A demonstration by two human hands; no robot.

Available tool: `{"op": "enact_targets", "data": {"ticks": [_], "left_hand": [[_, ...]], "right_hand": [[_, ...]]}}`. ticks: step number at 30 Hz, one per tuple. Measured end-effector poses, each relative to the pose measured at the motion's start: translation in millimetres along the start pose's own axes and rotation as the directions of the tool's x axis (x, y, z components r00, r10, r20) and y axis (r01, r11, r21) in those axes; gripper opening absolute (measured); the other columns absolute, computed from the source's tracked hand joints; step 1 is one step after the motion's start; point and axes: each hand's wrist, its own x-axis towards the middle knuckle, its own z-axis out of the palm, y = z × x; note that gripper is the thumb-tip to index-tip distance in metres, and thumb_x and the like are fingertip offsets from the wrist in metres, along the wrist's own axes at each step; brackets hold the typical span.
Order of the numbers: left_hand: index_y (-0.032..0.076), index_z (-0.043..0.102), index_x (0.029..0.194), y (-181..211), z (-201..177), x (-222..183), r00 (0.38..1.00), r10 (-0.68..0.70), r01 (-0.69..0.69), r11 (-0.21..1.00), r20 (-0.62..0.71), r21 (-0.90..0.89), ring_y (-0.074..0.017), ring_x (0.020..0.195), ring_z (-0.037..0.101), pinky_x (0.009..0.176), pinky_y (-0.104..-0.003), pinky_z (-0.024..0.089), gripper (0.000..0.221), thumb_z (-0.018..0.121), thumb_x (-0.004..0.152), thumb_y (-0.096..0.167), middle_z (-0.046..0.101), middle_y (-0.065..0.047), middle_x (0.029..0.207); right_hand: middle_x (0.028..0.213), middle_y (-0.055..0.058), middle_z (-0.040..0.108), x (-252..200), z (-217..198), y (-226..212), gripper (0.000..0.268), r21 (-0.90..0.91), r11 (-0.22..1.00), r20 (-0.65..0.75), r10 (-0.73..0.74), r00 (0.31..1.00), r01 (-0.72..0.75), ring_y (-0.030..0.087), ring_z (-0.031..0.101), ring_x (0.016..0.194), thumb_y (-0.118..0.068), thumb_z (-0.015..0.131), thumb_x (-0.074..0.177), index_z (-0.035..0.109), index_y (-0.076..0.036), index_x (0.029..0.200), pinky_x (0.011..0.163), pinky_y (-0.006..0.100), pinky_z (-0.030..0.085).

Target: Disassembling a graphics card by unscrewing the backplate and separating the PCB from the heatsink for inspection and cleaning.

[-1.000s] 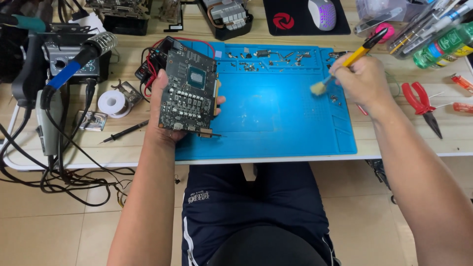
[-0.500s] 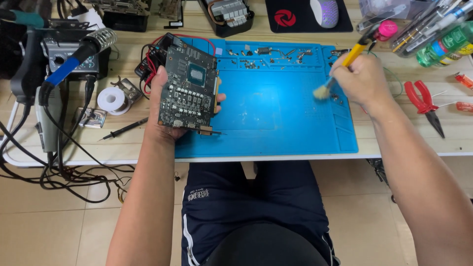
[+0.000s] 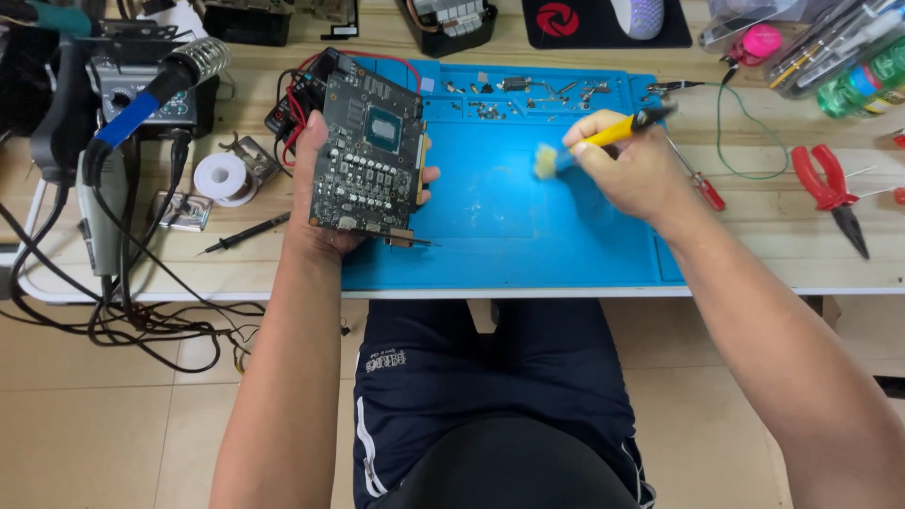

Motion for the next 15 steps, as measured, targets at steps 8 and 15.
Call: {"op": "enact_targets", "data": {"ticks": [8,15], "left_hand": [[-0.005,0.046,0.165,-3,-27,7,0.932,0.032,-0.013,0.998,0.361,-0.055,-0.0542,0.121,0.072,0.09,-0.06,0.066,0.103,0.058,0.093,0.069,0.063,-0.031,0.149],[-0.004,0.05,0.161,-3,-22,4,0.958,0.055,-0.045,0.998,0.282,-0.043,-0.0562,0.117,0.073,0.084,-0.06,0.067,0.104,0.061,0.089,0.069,0.066,-0.032,0.145]], "right_hand": [[0.088,0.002,0.082,-48,24,-61,0.026,0.074,0.966,0.415,0.195,0.889,-0.247,0.015,0.067,0.074,-0.016,0.07,0.095,0.078,-0.005,0.074,0.07,0.033,0.054],[0.065,-0.002,0.07,-59,32,-63,0.029,0.01,0.997,0.501,-0.071,0.862,0.077,0.014,0.061,0.061,-0.019,0.064,0.096,0.076,-0.013,0.07,0.063,0.035,0.049]]}}
